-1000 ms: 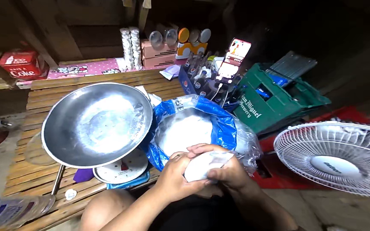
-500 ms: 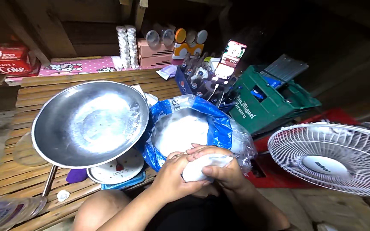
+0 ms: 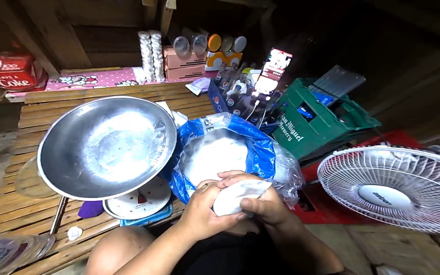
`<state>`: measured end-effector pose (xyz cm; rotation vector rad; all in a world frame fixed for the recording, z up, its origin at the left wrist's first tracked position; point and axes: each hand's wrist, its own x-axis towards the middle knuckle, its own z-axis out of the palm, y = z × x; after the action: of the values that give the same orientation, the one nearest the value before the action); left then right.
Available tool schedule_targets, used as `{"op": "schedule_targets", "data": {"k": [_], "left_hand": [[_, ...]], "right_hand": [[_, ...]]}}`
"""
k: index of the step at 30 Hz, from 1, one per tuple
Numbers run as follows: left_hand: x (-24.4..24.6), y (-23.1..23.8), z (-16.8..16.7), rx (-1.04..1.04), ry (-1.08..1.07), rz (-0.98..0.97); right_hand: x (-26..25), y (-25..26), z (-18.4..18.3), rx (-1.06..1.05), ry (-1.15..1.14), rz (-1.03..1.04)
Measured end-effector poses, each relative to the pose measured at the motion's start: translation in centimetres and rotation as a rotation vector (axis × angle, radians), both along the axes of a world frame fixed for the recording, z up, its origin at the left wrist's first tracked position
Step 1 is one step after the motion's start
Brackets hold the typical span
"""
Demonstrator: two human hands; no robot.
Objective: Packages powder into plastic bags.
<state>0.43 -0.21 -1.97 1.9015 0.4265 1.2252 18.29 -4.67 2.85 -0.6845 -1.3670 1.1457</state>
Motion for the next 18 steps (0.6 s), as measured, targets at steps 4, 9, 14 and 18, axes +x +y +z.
{"op": "schedule_targets", "data": {"k": [4,9,14,18], "left_hand": [[0.08,0.05,-0.05,0.007,0.011,0.005],[-0.02,-0.02,0.22,0.002,0.031,-0.011],[-0.12,0.02,0.35,0.001,0.078,-0.006],[-0.05,0.02,0.2,-0.014,0.031,0.013]], "right_hand": [[0.09,-0.02,0.16,0.045,-0.046,-0.014],[0.12,-0.01,0.34,0.113,-0.09,-0.052],[0.28,0.1,0.34,0.137,-0.097,-0.055],[0.09,0.16,0.44,0.041,-0.026,0.004]]}}
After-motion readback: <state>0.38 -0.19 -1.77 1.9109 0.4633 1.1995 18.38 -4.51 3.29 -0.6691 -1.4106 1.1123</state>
